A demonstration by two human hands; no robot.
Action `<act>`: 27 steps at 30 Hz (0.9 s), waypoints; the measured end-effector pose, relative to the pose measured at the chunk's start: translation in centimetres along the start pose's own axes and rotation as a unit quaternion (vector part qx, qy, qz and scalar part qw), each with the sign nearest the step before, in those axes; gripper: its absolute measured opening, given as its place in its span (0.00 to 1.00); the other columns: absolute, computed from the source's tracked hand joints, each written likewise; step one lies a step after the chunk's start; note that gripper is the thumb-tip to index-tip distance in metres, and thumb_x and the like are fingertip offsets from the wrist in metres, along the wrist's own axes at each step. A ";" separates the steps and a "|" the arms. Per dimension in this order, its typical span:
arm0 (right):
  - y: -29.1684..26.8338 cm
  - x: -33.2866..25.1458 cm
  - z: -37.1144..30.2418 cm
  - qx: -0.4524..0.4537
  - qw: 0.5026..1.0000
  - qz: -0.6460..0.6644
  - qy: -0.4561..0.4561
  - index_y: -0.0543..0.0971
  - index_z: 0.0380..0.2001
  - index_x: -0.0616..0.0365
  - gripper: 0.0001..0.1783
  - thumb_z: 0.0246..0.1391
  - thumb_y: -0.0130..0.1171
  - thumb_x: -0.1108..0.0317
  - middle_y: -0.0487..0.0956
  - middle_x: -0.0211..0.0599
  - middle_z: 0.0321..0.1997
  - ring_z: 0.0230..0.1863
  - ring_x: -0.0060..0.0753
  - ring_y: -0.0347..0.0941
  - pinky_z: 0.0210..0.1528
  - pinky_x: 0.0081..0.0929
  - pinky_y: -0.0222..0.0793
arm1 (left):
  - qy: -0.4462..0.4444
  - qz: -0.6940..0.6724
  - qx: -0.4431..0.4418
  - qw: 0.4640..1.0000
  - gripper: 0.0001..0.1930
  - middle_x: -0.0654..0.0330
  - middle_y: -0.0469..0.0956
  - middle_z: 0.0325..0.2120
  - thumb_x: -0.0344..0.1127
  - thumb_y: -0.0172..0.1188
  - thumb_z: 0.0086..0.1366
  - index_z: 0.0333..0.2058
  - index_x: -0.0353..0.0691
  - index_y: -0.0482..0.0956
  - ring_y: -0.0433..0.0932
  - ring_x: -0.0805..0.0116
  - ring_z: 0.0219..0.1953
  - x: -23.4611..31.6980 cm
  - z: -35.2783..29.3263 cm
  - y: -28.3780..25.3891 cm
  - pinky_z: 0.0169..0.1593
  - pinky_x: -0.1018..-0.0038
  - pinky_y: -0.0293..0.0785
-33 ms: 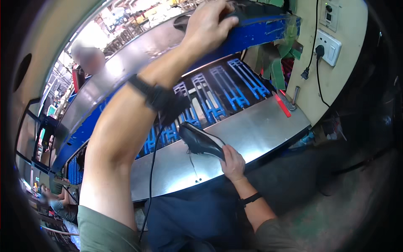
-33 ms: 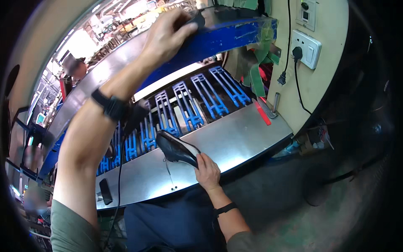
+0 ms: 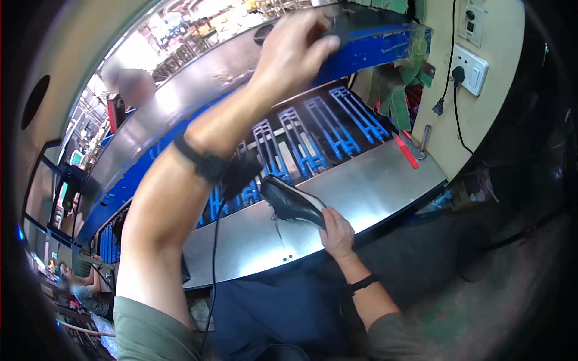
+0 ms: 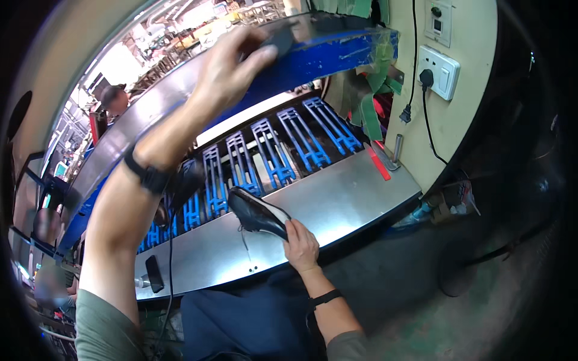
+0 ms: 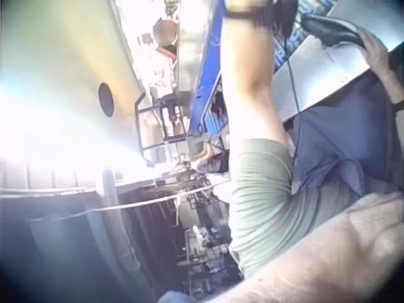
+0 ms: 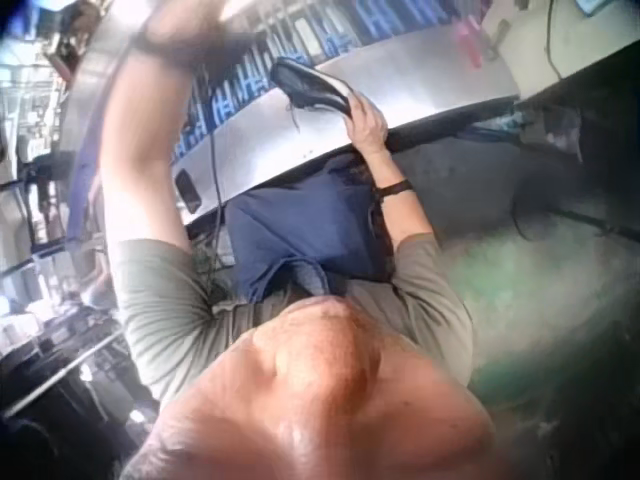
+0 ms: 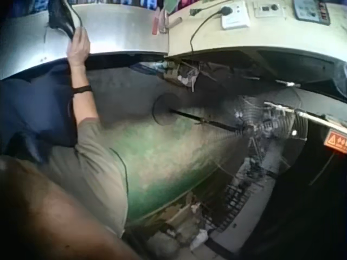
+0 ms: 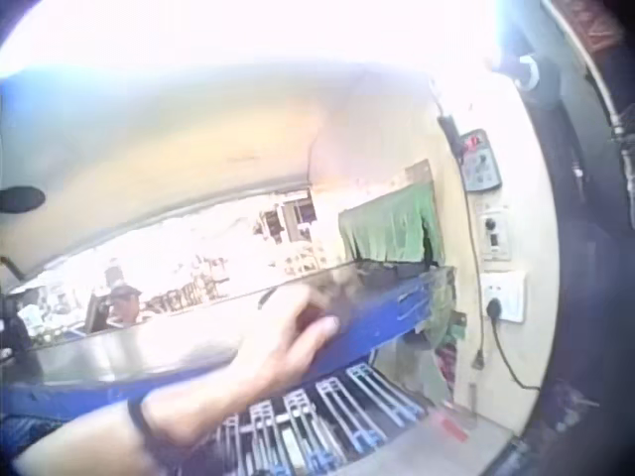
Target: Inspecting and preparing shoe components for a conveyor system in a shoe manufacturing facility.
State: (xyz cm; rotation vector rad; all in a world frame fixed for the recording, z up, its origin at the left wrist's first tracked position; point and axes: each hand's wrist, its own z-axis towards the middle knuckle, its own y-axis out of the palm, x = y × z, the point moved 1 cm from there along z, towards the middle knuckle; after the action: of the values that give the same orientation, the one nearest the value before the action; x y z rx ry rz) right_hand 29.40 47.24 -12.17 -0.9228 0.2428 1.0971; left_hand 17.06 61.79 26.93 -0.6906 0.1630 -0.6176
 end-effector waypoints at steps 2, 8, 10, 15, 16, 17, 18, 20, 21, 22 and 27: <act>0.1 0.5 -0.5 0.002 1.000 -0.018 -0.004 0.74 0.58 0.54 0.36 0.40 0.69 0.69 0.77 0.47 0.55 0.51 0.52 0.77 0.52 0.44 0.74 | 0.054 -0.007 -0.041 0.998 0.13 0.56 0.77 0.32 0.33 0.69 0.59 0.39 0.36 0.78 0.77 0.62 0.35 5.6 -5.6 -6.5 0.42 0.67 0.73; -0.4 -0.7 -1.2 -0.024 1.000 0.011 0.005 0.73 0.56 0.56 0.33 0.41 0.66 0.74 0.76 0.47 0.56 0.53 0.55 0.75 0.54 0.44 0.73 | 0.069 -0.031 -0.298 0.952 0.10 0.67 0.74 0.25 0.38 0.71 0.53 0.32 0.45 0.80 0.74 0.70 0.27 22.9 -30.8 -22.2 0.32 0.70 0.67; -0.2 -0.9 -1.4 -0.001 1.000 0.001 -0.019 0.72 0.57 0.57 0.36 0.39 0.67 0.77 0.76 0.50 0.55 0.53 0.58 0.75 0.54 0.48 0.73 | -0.061 -0.026 -0.336 0.940 0.09 0.66 0.69 0.21 0.39 0.70 0.55 0.29 0.46 0.78 0.72 0.68 0.24 28.5 -41.6 -23.5 0.30 0.70 0.65; -3.5 -7.0 3.0 -0.141 0.975 -0.156 -0.074 0.76 0.50 0.60 0.31 0.39 0.70 0.66 0.81 0.50 0.43 0.44 0.55 0.79 0.45 0.49 0.75 | -0.272 -0.038 -0.318 0.908 0.10 0.58 0.76 0.23 0.41 0.68 0.57 0.30 0.42 0.80 0.79 0.58 0.27 32.8 -58.9 -21.9 0.31 0.64 0.72; -5.6 -11.3 5.0 -0.106 0.970 -0.156 -0.153 0.79 0.47 0.58 0.28 0.39 0.71 0.63 0.82 0.47 0.37 0.39 0.52 0.80 0.43 0.47 0.76 | -0.334 -0.069 -0.286 0.895 0.10 0.56 0.78 0.24 0.41 0.68 0.58 0.30 0.41 0.81 0.79 0.56 0.26 32.5 -58.8 -22.3 0.31 0.64 0.73; -7.2 -13.0 6.3 -0.089 0.976 -0.117 -0.159 0.81 0.43 0.55 0.23 0.40 0.71 0.61 0.82 0.44 0.31 0.35 0.51 0.80 0.41 0.46 0.76 | -0.380 -0.125 -0.244 0.883 0.10 0.55 0.79 0.24 0.40 0.68 0.59 0.31 0.40 0.82 0.80 0.55 0.26 31.9 -58.6 -23.2 0.31 0.64 0.75; -9.1 -17.3 7.8 -0.058 0.977 -0.076 -0.190 0.82 0.39 0.54 0.20 0.41 0.71 0.59 0.82 0.44 0.30 0.34 0.50 0.80 0.39 0.45 0.75 | -0.437 -0.174 -0.197 0.860 0.09 0.53 0.79 0.25 0.38 0.68 0.60 0.32 0.40 0.82 0.80 0.53 0.25 31.2 -58.8 -24.2 0.31 0.64 0.76; -12.0 -22.9 8.6 -0.078 0.983 0.036 -0.161 0.82 0.39 0.59 0.18 0.47 0.71 0.59 0.82 0.43 0.34 0.33 0.42 0.80 0.40 0.35 0.75 | -0.480 -0.165 -0.078 0.858 0.05 0.54 0.79 0.25 0.31 0.67 0.59 0.30 0.37 0.81 0.80 0.59 0.28 28.9 -60.4 -26.0 0.34 0.67 0.76; -12.8 -24.9 8.0 -0.090 0.985 0.070 -0.129 0.81 0.40 0.60 0.18 0.50 0.70 0.60 0.82 0.39 0.34 0.33 0.35 0.79 0.40 0.31 0.74 | -0.455 -0.101 0.006 0.885 0.06 0.53 0.78 0.28 0.31 0.66 0.58 0.31 0.36 0.79 0.79 0.55 0.32 26.9 -60.4 -27.0 0.39 0.67 0.76; -13.0 -26.1 7.0 -0.100 0.985 0.101 -0.097 0.80 0.41 0.62 0.18 0.52 0.70 0.61 0.82 0.36 0.35 0.33 0.28 0.78 0.40 0.26 0.73 | -0.436 -0.001 0.060 0.898 0.07 0.50 0.78 0.36 0.29 0.66 0.57 0.33 0.35 0.78 0.77 0.54 0.39 24.8 -62.3 -27.6 0.43 0.65 0.74; -10.3 -27.5 -4.4 -0.306 0.858 0.381 0.158 0.77 0.44 0.63 0.18 0.60 0.60 0.59 0.77 0.26 0.38 0.38 0.16 0.72 0.42 0.18 0.69 | -0.690 -0.166 0.215 0.671 0.30 0.51 0.77 0.50 0.44 0.68 0.63 0.57 0.29 0.72 0.77 0.67 0.48 14.7 -70.7 -27.7 0.51 0.71 0.75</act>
State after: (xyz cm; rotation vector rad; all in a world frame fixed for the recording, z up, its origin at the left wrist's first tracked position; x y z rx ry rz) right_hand 26.26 24.52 6.68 -1.6635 0.5836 1.8079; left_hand -8.17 -2.10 -8.65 -0.5618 -1.5330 -0.3033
